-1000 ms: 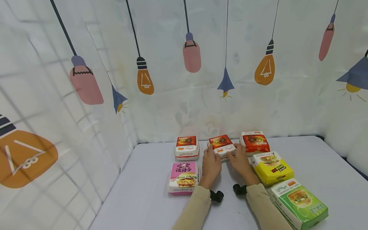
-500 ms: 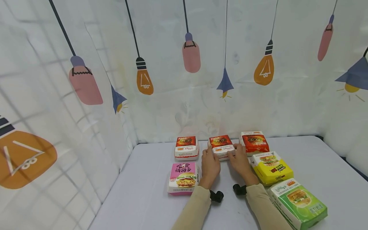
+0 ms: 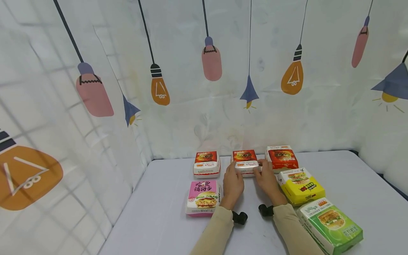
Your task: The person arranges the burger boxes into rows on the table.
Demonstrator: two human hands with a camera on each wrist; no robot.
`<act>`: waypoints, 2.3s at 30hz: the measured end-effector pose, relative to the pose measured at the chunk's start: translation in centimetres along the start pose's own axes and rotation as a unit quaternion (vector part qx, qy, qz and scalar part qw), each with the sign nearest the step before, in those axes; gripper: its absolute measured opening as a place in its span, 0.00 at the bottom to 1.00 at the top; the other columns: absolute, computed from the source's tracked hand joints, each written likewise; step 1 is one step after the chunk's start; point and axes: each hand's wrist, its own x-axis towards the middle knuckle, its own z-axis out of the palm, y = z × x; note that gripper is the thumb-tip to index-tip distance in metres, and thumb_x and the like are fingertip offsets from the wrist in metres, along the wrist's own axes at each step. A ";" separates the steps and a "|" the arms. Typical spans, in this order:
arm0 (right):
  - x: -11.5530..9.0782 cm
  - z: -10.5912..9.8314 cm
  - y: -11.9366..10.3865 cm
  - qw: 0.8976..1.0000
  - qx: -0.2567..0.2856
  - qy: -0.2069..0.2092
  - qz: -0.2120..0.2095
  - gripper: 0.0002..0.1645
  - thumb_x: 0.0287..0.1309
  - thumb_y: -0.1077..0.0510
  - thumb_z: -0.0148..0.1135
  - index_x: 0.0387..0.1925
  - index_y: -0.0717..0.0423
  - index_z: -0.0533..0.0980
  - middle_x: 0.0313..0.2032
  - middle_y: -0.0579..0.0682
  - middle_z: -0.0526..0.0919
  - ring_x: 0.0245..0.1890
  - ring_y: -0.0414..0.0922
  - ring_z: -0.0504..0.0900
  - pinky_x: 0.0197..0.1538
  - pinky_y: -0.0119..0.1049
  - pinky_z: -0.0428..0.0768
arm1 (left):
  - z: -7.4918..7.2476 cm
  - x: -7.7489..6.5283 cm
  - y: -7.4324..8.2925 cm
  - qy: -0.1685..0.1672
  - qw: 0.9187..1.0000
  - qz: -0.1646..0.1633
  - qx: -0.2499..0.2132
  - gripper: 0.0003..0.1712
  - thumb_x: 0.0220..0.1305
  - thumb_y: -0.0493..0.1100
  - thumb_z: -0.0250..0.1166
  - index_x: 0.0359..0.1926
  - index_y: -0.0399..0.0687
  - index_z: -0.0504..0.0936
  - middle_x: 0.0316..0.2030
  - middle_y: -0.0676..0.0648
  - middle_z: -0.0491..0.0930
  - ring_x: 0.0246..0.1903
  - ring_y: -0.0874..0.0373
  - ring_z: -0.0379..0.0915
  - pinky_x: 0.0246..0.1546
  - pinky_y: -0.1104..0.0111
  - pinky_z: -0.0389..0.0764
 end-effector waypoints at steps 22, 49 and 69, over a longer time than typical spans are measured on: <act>-0.1 -0.4 -0.4 1.000 -0.017 -0.018 0.007 0.31 0.76 0.52 0.52 0.72 0.60 0.57 0.66 0.68 0.62 0.58 0.63 0.72 0.65 0.63 0.74 | 0.0 0.1 0.3 -0.069 0.997 -0.042 -0.016 0.37 0.73 0.44 0.60 0.78 0.39 0.58 0.75 0.31 0.60 0.69 0.32 0.65 0.65 0.41 0.71; -4.7 -16.4 -7.8 0.995 0.031 0.020 -0.096 0.36 0.79 0.45 0.45 0.77 0.59 0.53 0.69 0.66 0.66 0.65 0.66 0.69 0.63 0.68 0.72 | -5.0 -1.5 9.3 -0.050 0.985 0.123 -0.111 0.13 0.73 0.43 0.59 0.53 0.47 0.83 0.50 0.50 0.84 0.52 0.57 0.79 0.53 0.61 0.81; -10.8 -22.2 5.6 0.955 -0.212 -0.206 -0.003 0.33 0.69 0.43 0.62 0.63 0.61 0.70 0.49 0.54 0.82 0.42 0.45 0.77 0.37 0.39 0.79 | -1.6 -10.2 9.8 -0.424 0.843 0.269 0.193 0.29 0.72 0.60 0.62 0.71 0.81 0.65 0.64 0.63 0.67 0.53 0.72 0.66 0.47 0.79 0.74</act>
